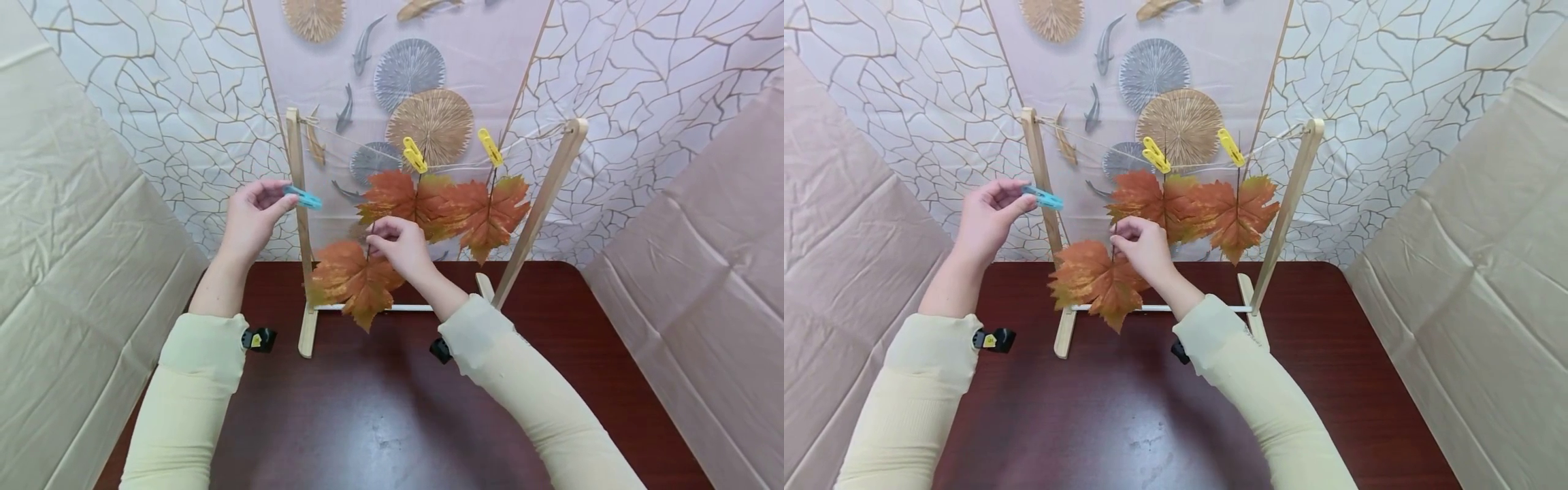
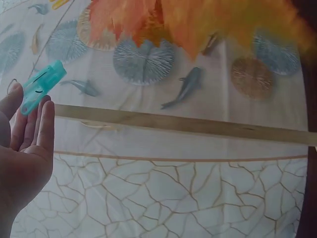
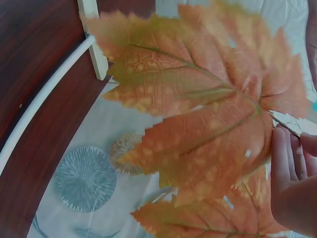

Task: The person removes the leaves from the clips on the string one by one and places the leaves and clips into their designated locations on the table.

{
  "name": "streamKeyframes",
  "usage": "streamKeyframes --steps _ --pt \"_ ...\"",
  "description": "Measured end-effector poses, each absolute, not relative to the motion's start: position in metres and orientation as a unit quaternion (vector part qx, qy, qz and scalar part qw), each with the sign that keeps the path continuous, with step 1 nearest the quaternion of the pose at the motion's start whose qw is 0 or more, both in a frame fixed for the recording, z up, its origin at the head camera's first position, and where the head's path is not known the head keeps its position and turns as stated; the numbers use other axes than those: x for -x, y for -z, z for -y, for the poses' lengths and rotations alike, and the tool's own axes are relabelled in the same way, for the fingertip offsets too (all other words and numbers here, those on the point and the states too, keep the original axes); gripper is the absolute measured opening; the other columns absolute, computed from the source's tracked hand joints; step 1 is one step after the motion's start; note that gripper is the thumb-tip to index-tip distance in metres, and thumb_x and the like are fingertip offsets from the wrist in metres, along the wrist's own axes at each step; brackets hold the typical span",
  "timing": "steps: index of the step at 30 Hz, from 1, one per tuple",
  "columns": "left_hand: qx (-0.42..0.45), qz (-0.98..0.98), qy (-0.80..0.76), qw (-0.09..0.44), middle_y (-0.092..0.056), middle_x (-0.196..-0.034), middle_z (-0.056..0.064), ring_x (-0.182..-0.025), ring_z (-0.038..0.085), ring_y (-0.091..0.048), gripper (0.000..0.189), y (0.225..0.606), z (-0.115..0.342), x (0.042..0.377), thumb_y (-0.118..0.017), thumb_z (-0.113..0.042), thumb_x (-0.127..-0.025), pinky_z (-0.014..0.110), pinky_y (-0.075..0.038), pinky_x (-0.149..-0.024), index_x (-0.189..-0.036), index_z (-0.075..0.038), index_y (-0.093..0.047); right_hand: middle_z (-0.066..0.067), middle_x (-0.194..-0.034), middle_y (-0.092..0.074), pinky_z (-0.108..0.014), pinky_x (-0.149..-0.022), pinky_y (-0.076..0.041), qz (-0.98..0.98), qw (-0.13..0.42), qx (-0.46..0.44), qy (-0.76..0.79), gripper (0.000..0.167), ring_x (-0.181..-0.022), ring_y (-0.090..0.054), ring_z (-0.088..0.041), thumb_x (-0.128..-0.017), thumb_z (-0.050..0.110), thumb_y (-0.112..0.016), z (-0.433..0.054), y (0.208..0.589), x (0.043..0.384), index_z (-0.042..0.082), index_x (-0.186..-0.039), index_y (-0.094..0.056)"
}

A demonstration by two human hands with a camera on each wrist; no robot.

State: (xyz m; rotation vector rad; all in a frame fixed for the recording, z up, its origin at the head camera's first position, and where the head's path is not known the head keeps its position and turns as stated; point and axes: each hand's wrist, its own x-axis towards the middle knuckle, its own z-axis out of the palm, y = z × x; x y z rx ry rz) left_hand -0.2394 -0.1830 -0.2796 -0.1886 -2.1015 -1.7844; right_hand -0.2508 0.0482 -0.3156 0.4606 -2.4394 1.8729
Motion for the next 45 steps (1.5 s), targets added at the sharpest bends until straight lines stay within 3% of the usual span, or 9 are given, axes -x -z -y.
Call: streamKeyframes --steps 6,14,20,28,31,35,41,45 --pt "0.072 0.757 0.628 0.167 -0.063 -0.084 -0.016 -0.080 -0.003 -0.064 0.025 0.293 0.189 0.235 -0.065 -0.012 -0.087 0.011 -0.050 -0.079 -0.110 0.000 -0.062 -0.021 -0.083 -0.068 -0.032 -0.068 -0.058 0.786 0.014 -0.138 -0.602 0.016 -0.066 -0.066 -0.013 -0.091 0.010 -0.060 -0.068 0.317 0.245 -0.005 -0.092 -0.065" --pt "0.075 0.779 0.610 0.123 -0.061 -0.090 -0.012 -0.082 -0.003 -0.063 0.041 0.307 0.193 0.230 -0.063 -0.020 -0.090 0.012 -0.050 -0.080 -0.121 0.005 -0.055 -0.022 -0.087 -0.068 -0.029 -0.068 -0.057 0.784 0.029 -0.123 -0.608 0.019 -0.065 -0.065 -0.010 -0.090 0.009 -0.062 -0.096 0.324 0.242 -0.008 -0.098 -0.064" --pt "0.088 0.769 0.625 0.096 -0.059 -0.089 -0.015 -0.083 -0.005 -0.062 0.041 0.315 0.198 0.228 -0.059 -0.010 -0.092 0.011 -0.050 -0.080 -0.127 0.009 -0.049 -0.008 -0.077 -0.068 -0.026 -0.064 -0.057 0.787 0.047 -0.104 -0.607 0.022 -0.063 -0.066 -0.007 -0.090 0.011 -0.061 -0.118 0.325 0.241 -0.010 -0.097 -0.064" --pt "0.070 0.794 0.600 0.069 -0.058 -0.092 -0.016 -0.086 -0.006 -0.059 0.039 0.333 0.209 0.220 -0.064 -0.015 -0.088 0.009 -0.049 -0.079 -0.121 0.002 -0.053 0.012 -0.069 -0.065 -0.023 -0.061 -0.056 0.763 0.061 -0.088 -0.638 0.025 -0.061 -0.065 -0.005 -0.090 0.008 -0.060 -0.148 0.328 0.238 -0.015 -0.101 -0.059" --pt "0.060 0.804 0.589 0.055 -0.058 -0.093 -0.017 -0.088 -0.006 -0.058 0.040 0.343 0.215 0.218 -0.065 -0.019 -0.088 0.008 -0.047 -0.079 -0.122 0.000 -0.053 0.016 -0.070 -0.066 -0.023 -0.059 -0.056 0.750 0.071 -0.088 -0.651 0.018 -0.059 -0.065 -0.005 -0.090 0.005 -0.059 -0.159 0.329 0.237 -0.012 -0.098 -0.060" --pt "0.048 0.817 0.573 0.037 -0.056 -0.097 -0.015 -0.091 -0.007 -0.057 0.046 0.357 0.223 0.215 -0.064 -0.025 -0.089 0.008 -0.045 -0.080 -0.126 -0.002 -0.051 0.012 -0.069 -0.067 -0.024 -0.057 -0.056 0.734 0.077 -0.081 -0.669 0.006 -0.058 -0.065 -0.005 -0.090 0.003 -0.059 -0.174 0.331 0.236 -0.002 -0.090 -0.062" --pt "0.043 0.813 0.580 0.015 -0.057 -0.094 -0.017 -0.089 -0.009 -0.058 0.042 0.377 0.233 0.210 -0.065 -0.021 -0.088 0.009 -0.046 -0.079 -0.122 0.000 -0.051 0.010 -0.067 -0.068 -0.023 -0.056 -0.056 0.741 0.076 -0.062 -0.664 0.015 -0.057 -0.066 -0.005 -0.091 0.007 -0.059 -0.196 0.338 0.231 -0.008 -0.094 -0.060" --pt "0.039 0.818 0.573 0.004 -0.058 -0.092 -0.019 -0.088 -0.010 -0.058 0.044 0.389 0.239 0.206 -0.066 -0.022 -0.088 0.009 -0.046 -0.078 -0.122 0.001 -0.051 0.010 -0.067 -0.068 -0.023 -0.056 -0.056 0.746 0.079 -0.052 -0.660 0.009 -0.058 -0.066 -0.005 -0.090 0.008 -0.060 -0.209 0.342 0.226 0.000 -0.090 -0.062"
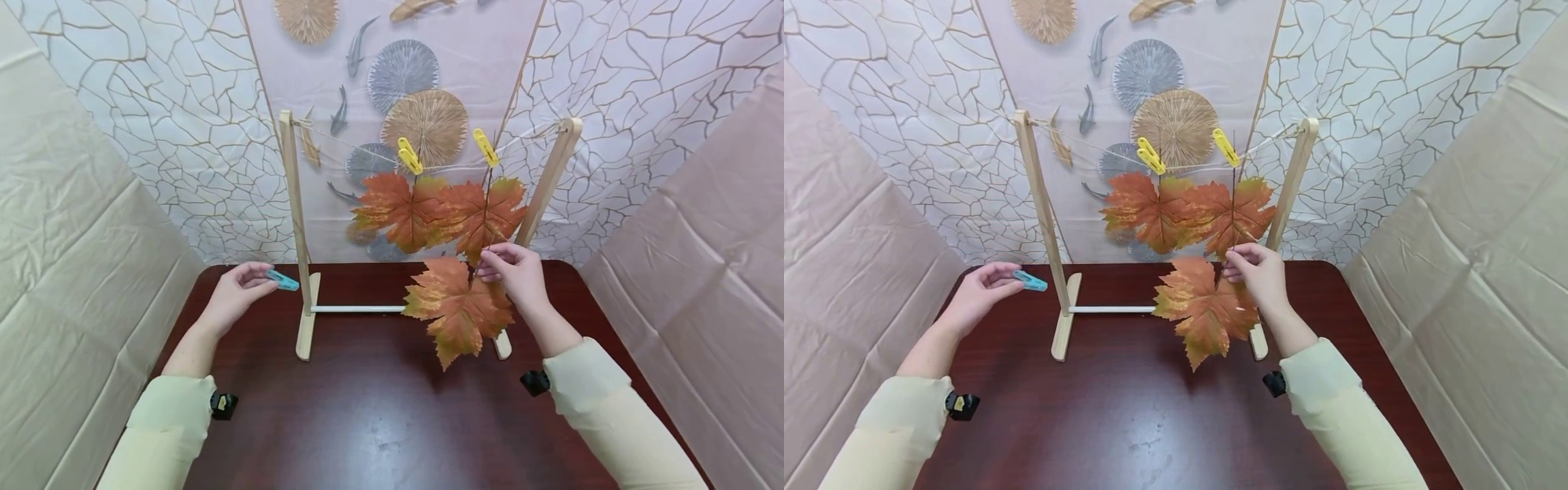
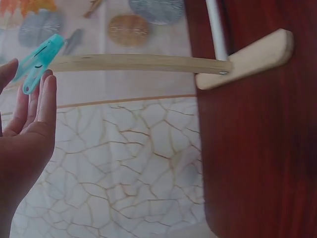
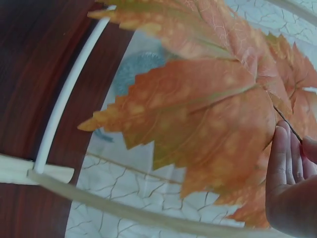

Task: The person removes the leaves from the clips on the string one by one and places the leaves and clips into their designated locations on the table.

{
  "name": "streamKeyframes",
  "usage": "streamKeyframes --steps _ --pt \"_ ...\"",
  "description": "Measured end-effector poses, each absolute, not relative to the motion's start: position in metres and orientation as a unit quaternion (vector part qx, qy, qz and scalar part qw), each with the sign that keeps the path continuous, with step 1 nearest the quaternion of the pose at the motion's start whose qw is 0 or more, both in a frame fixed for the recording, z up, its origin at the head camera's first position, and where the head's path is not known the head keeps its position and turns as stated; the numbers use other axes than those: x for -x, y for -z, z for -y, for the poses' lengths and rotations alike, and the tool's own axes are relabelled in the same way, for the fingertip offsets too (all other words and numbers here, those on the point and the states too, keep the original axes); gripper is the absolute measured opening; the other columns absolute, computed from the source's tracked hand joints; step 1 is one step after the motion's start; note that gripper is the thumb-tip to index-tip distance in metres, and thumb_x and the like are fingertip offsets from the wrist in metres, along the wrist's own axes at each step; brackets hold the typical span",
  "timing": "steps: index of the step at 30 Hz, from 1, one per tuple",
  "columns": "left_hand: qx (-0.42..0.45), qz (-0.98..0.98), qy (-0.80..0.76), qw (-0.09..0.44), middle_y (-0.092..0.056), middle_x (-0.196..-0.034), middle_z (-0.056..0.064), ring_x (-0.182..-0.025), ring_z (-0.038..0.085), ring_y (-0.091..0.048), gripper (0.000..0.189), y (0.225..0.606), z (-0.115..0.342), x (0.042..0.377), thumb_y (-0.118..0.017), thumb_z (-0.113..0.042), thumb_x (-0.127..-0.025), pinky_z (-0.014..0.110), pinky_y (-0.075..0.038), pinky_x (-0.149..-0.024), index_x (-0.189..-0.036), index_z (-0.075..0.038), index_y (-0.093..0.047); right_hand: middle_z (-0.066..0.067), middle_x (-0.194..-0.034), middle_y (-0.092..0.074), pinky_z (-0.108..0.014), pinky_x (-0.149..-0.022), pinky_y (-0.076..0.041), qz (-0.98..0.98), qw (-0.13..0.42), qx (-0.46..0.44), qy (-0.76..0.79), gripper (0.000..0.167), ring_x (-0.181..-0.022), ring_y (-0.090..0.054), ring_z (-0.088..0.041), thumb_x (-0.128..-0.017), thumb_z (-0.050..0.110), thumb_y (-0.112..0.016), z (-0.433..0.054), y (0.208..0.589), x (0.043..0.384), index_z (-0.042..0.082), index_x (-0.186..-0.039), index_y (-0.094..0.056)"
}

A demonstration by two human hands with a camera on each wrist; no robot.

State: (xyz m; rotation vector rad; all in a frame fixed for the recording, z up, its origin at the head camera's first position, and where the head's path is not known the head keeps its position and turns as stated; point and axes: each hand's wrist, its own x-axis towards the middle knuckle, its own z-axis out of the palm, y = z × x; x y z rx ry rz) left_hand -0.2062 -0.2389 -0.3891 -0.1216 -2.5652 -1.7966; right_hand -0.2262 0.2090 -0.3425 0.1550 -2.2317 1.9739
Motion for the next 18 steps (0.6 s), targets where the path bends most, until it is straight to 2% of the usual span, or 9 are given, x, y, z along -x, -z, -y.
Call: streamKeyframes --steps 1,5,9,14,18 --pt "0.039 0.821 0.570 0.000 -0.058 -0.092 -0.019 -0.087 -0.010 -0.059 0.045 0.392 0.240 0.205 -0.066 -0.022 -0.088 0.009 -0.046 -0.078 -0.122 0.003 -0.050 0.010 -0.068 -0.068 -0.023 -0.056 -0.056 0.745 0.079 -0.048 -0.660 0.010 -0.058 -0.066 -0.005 -0.090 0.008 -0.060 -0.212 0.344 0.225 -0.002 -0.090 -0.061" --pt "0.038 0.824 0.565 -0.016 -0.059 -0.094 -0.016 -0.087 -0.010 -0.059 0.048 0.406 0.243 0.201 -0.066 -0.022 -0.087 0.009 -0.047 -0.078 -0.124 0.005 -0.049 0.011 -0.069 -0.069 -0.023 -0.055 -0.056 0.735 0.077 -0.037 -0.673 0.005 -0.057 -0.067 -0.006 -0.090 0.006 -0.060 -0.226 0.349 0.220 0.003 -0.087 -0.062" --pt "0.041 0.824 0.565 -0.027 -0.063 -0.101 -0.005 -0.087 -0.010 -0.059 0.047 0.422 0.247 0.198 -0.066 -0.020 -0.087 0.010 -0.048 -0.078 -0.123 0.006 -0.050 0.008 -0.069 -0.070 -0.023 -0.055 -0.055 0.717 0.075 -0.025 -0.692 0.008 -0.057 -0.067 -0.007 -0.089 0.005 -0.061 -0.241 0.356 0.216 0.009 -0.082 -0.064" --pt "0.037 0.833 0.551 -0.043 -0.065 -0.109 0.014 -0.087 -0.009 -0.060 0.045 0.445 0.253 0.193 -0.067 -0.021 -0.087 0.012 -0.050 -0.077 -0.119 0.006 -0.052 0.006 -0.066 -0.069 -0.022 -0.054 -0.055 0.700 0.060 -0.008 -0.711 0.023 -0.056 -0.067 -0.007 -0.091 0.001 -0.057 -0.263 0.371 0.213 0.017 -0.077 -0.067" --pt "0.023 0.847 0.528 -0.060 -0.065 -0.110 0.018 -0.087 -0.006 -0.059 0.043 0.464 0.258 0.186 -0.068 -0.024 -0.086 0.015 -0.050 -0.076 -0.116 0.003 -0.054 0.006 -0.066 -0.069 -0.022 -0.054 -0.055 0.691 0.044 0.014 -0.721 0.024 -0.057 -0.067 -0.008 -0.091 0.002 -0.056 -0.281 0.384 0.207 0.018 -0.078 -0.068"
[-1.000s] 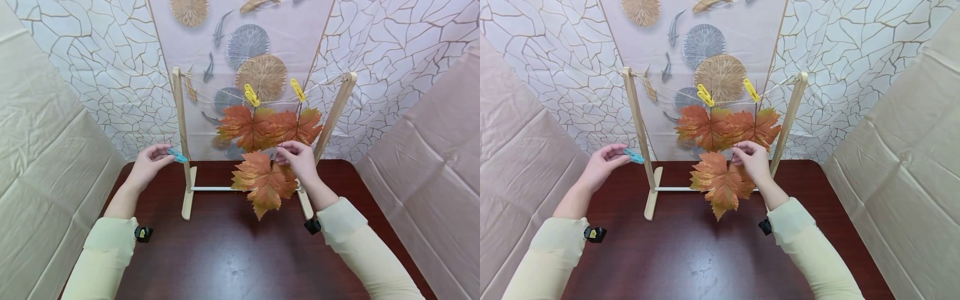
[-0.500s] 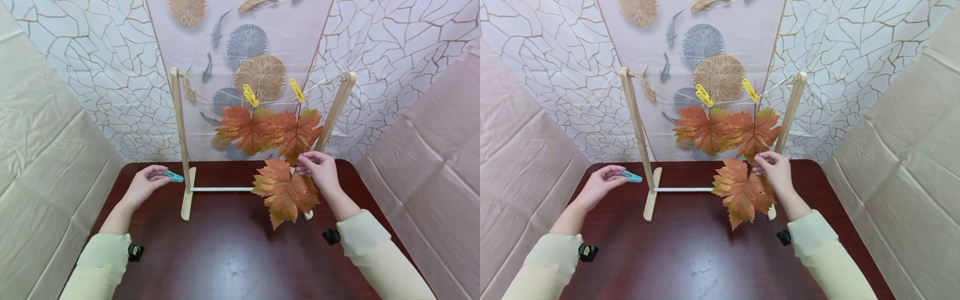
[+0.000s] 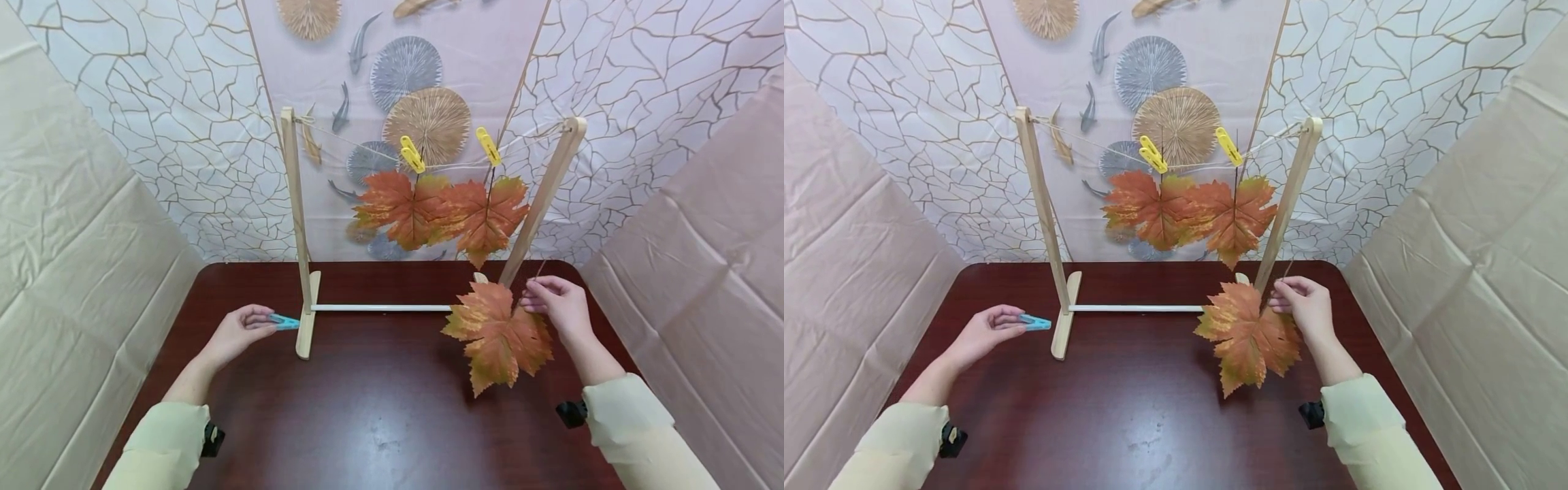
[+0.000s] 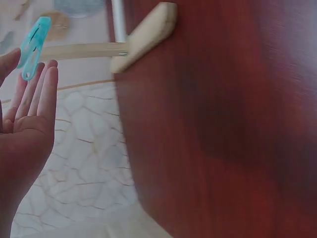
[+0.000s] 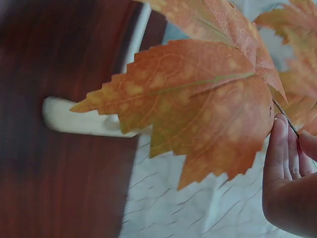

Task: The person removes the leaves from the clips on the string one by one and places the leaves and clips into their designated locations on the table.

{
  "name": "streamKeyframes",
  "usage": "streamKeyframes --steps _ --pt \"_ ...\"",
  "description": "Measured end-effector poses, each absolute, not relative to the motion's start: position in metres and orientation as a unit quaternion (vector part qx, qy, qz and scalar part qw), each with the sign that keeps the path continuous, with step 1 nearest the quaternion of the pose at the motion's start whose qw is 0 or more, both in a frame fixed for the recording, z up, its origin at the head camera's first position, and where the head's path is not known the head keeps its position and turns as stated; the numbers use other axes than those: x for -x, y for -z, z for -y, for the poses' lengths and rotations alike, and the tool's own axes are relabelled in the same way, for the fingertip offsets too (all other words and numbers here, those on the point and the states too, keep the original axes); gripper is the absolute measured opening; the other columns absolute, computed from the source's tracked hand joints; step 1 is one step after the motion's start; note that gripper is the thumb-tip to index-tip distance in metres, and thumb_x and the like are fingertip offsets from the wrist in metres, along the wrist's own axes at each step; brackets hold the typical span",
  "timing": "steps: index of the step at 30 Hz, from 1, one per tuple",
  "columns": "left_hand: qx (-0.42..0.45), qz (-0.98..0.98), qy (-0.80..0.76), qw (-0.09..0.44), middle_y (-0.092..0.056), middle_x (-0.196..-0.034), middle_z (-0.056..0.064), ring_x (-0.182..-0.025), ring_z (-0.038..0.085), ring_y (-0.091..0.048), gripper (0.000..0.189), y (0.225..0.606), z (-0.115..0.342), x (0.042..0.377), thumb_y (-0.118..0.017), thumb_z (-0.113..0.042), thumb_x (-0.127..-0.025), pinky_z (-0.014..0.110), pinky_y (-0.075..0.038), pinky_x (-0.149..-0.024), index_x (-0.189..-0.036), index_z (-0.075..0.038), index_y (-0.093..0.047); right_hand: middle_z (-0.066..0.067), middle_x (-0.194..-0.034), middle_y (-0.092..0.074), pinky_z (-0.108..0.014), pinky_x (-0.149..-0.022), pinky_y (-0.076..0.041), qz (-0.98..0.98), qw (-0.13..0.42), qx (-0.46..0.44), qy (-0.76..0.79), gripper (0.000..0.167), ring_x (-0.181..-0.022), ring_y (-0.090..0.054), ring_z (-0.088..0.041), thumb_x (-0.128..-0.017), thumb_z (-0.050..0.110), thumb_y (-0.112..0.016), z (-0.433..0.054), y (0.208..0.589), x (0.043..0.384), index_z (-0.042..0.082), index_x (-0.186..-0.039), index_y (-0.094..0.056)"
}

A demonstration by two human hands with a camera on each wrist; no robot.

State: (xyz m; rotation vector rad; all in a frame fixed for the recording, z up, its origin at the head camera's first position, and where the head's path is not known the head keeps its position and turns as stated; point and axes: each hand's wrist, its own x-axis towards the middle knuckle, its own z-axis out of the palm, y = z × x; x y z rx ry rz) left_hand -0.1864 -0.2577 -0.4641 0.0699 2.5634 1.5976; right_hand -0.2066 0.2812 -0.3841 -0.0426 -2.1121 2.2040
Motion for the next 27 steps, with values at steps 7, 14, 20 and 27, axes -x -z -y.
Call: streamKeyframes --steps 7,14,20,27 --pt "-0.016 -0.850 -0.518 0.095 -0.065 -0.109 0.023 -0.086 0.000 -0.062 0.043 0.492 0.262 0.176 -0.068 -0.020 -0.085 0.017 -0.050 -0.073 -0.115 0.007 -0.053 0.001 -0.073 -0.072 -0.030 -0.059 -0.057 0.697 0.037 0.069 -0.713 0.007 -0.064 -0.071 -0.015 -0.087 0.018 -0.067 -0.358 0.472 0.232 0.013 -0.091 -0.069" --pt "-0.017 -0.846 -0.519 0.121 -0.068 -0.102 0.021 -0.081 0.002 -0.063 0.038 0.517 0.262 0.168 -0.068 -0.014 -0.084 0.018 -0.050 -0.070 -0.111 0.009 -0.053 0.000 -0.077 -0.073 -0.030 -0.064 -0.058 0.694 0.024 0.142 -0.705 0.023 -0.069 -0.071 -0.015 -0.087 0.028 -0.065 -0.418 0.555 0.251 0.011 -0.103 -0.068" --pt "0.008 -0.859 -0.494 0.132 -0.068 -0.101 0.018 -0.084 0.009 -0.064 0.038 0.530 0.261 0.163 -0.071 -0.016 -0.082 0.020 -0.050 -0.069 -0.109 0.006 -0.056 0.006 -0.072 -0.071 -0.026 -0.063 -0.057 0.686 0.004 0.178 -0.705 0.011 -0.067 -0.070 -0.010 -0.086 0.028 -0.067 -0.411 0.551 0.233 0.019 -0.092 -0.068" --pt "0.016 -0.875 -0.467 0.126 -0.068 -0.099 0.015 -0.089 0.019 -0.065 0.034 0.540 0.259 0.160 -0.073 -0.014 -0.080 0.026 -0.053 -0.072 -0.105 0.004 -0.060 0.006 -0.068 -0.070 -0.025 -0.062 -0.057 0.672 -0.016 0.199 -0.713 0.007 -0.064 -0.069 -0.008 -0.087 0.024 -0.066 -0.396 0.542 0.214 0.020 -0.081 -0.067"
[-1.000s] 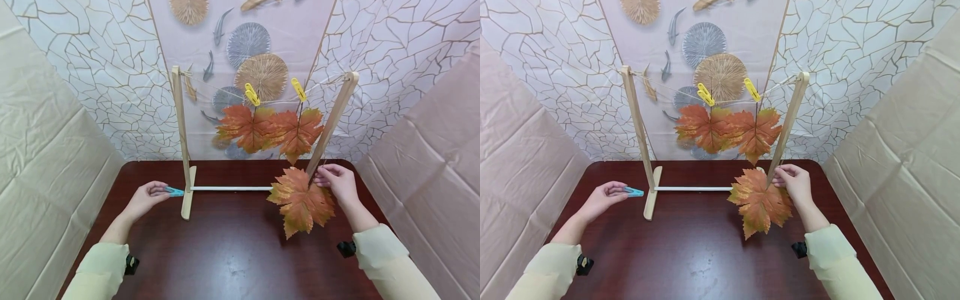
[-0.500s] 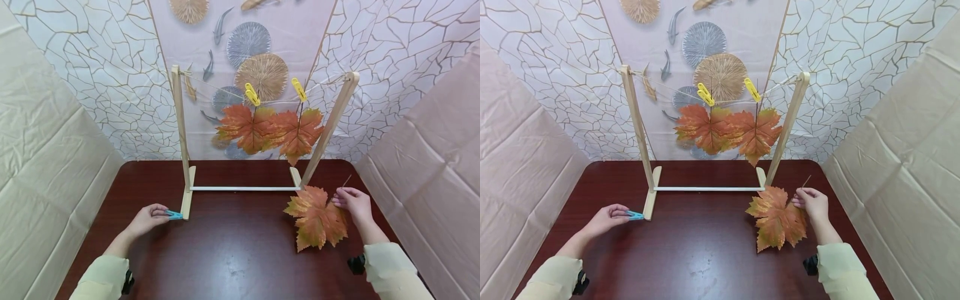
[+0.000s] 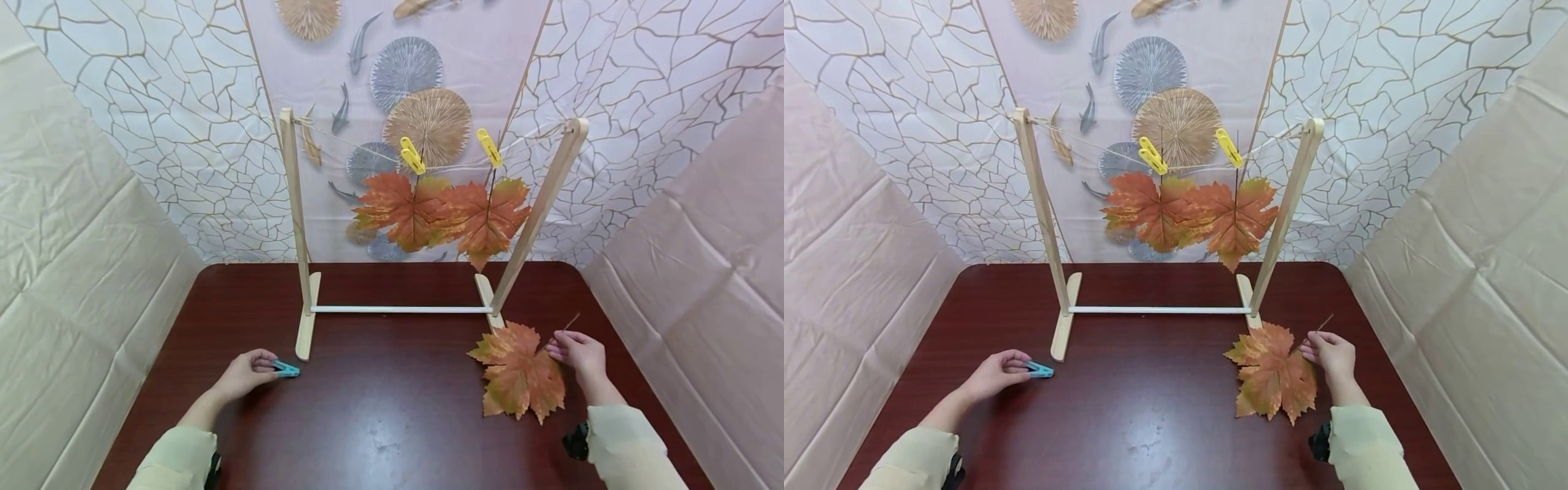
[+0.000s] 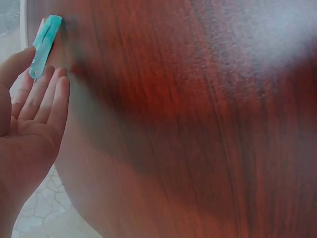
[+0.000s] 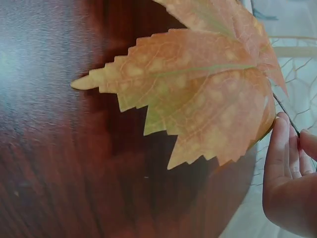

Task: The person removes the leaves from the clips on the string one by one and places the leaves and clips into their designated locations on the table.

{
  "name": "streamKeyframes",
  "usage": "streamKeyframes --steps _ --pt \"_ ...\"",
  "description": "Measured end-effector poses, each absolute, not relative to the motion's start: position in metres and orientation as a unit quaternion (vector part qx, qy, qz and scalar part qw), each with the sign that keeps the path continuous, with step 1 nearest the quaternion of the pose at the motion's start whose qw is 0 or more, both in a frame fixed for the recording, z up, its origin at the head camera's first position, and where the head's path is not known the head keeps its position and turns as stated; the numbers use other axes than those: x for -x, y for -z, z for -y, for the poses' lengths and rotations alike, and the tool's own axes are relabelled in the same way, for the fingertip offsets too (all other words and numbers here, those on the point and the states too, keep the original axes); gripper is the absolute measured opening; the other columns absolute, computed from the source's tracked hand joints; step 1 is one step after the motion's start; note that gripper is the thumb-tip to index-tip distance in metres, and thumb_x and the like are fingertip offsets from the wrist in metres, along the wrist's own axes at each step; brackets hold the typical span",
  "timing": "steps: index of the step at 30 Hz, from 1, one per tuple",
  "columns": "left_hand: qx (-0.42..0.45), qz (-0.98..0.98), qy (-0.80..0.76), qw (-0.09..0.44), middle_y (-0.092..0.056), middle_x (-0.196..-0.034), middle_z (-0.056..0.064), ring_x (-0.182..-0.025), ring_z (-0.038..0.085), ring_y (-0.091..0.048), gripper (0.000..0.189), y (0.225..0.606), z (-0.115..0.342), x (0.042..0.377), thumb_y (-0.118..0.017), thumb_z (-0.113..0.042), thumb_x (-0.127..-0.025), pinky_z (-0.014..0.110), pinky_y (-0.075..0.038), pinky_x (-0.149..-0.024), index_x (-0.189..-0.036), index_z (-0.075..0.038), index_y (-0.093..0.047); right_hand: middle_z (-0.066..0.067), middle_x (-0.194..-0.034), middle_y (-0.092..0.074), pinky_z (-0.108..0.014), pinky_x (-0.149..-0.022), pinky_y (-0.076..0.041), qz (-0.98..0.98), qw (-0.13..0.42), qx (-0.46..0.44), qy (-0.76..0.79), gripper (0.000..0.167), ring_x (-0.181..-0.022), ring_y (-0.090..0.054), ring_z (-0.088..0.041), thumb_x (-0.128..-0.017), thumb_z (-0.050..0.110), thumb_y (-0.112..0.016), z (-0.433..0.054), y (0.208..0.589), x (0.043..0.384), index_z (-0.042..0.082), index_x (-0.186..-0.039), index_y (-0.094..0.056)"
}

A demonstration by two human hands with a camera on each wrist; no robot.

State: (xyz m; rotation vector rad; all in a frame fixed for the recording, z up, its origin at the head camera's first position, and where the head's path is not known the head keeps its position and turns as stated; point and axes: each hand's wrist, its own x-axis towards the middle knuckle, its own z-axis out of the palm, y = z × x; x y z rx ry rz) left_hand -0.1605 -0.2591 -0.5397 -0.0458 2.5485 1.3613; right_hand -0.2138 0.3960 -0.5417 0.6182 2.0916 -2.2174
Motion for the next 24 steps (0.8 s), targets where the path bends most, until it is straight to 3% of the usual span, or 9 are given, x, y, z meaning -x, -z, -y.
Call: streamKeyframes --steps 9,13,15,17,20,22,24 --pt "0.039 -0.897 -0.430 0.094 -0.067 -0.096 0.018 -0.086 0.023 -0.066 0.033 0.544 0.258 0.157 -0.073 -0.009 -0.077 0.031 -0.054 -0.071 -0.104 0.007 -0.062 0.007 -0.068 -0.066 -0.023 -0.062 -0.057 -0.675 0.052 -0.236 0.697 0.011 -0.063 -0.067 -0.005 -0.092 0.021 -0.058 -0.386 0.539 0.199 0.015 -0.087 -0.066" --pt "0.038 -0.900 -0.425 0.090 -0.066 -0.097 0.020 -0.086 0.025 -0.065 0.036 0.542 0.259 0.156 -0.074 -0.008 -0.076 0.033 -0.054 -0.072 -0.105 0.009 -0.060 0.009 -0.068 -0.064 -0.024 -0.064 -0.057 -0.691 0.052 -0.254 0.674 0.030 -0.063 -0.066 -0.005 -0.095 0.022 -0.052 -0.381 0.533 0.195 0.000 -0.114 -0.058" --pt "0.039 -0.900 -0.425 0.091 -0.065 -0.098 0.020 -0.086 0.025 -0.064 0.036 0.542 0.259 0.156 -0.074 -0.007 -0.076 0.032 -0.054 -0.072 -0.106 0.009 -0.060 0.009 -0.068 -0.064 -0.024 -0.065 -0.057 -0.687 0.057 -0.265 0.674 0.032 -0.064 -0.066 -0.004 -0.095 0.025 -0.052 -0.385 0.535 0.196 0.002 -0.117 -0.055" --pt "0.038 -0.901 -0.423 0.091 -0.065 -0.099 0.021 -0.087 0.026 -0.064 0.037 0.542 0.259 0.156 -0.074 -0.007 -0.076 0.033 -0.054 -0.072 -0.106 0.010 -0.060 0.008 -0.070 -0.064 -0.026 -0.067 -0.057 -0.692 0.059 -0.266 0.669 0.043 -0.065 -0.066 -0.006 -0.096 0.025 -0.050 -0.384 0.531 0.195 -0.005 -0.127 -0.046" --pt "0.038 -0.904 -0.417 0.090 -0.065 -0.102 0.022 -0.089 0.027 -0.064 0.039 0.541 0.261 0.157 -0.075 -0.010 -0.076 0.034 -0.054 -0.074 -0.107 0.008 -0.060 0.007 -0.070 -0.064 -0.026 -0.068 -0.057 -0.700 0.055 -0.265 0.661 0.042 -0.066 -0.066 -0.006 -0.096 0.025 -0.049 -0.380 0.519 0.192 -0.005 -0.126 -0.046" --pt "0.035 -0.906 -0.412 0.087 -0.064 -0.104 0.023 -0.091 0.029 -0.064 0.040 0.540 0.263 0.158 -0.074 -0.011 -0.077 0.037 -0.054 -0.076 -0.109 0.008 -0.060 0.005 -0.070 -0.063 -0.027 -0.066 -0.057 -0.707 0.041 -0.251 0.659 0.047 -0.065 -0.066 -0.007 -0.097 0.023 -0.048 -0.375 0.509 0.189 -0.012 -0.127 -0.043" --pt "0.030 -0.908 -0.410 0.082 -0.063 -0.107 0.025 -0.095 0.032 -0.063 0.040 0.536 0.265 0.161 -0.073 -0.012 -0.079 0.038 -0.054 -0.079 -0.111 0.008 -0.060 0.007 -0.068 -0.063 -0.025 -0.065 -0.057 -0.712 0.034 -0.246 0.657 0.040 -0.064 -0.065 -0.006 -0.096 0.024 -0.050 -0.374 0.501 0.189 -0.008 -0.121 -0.048"
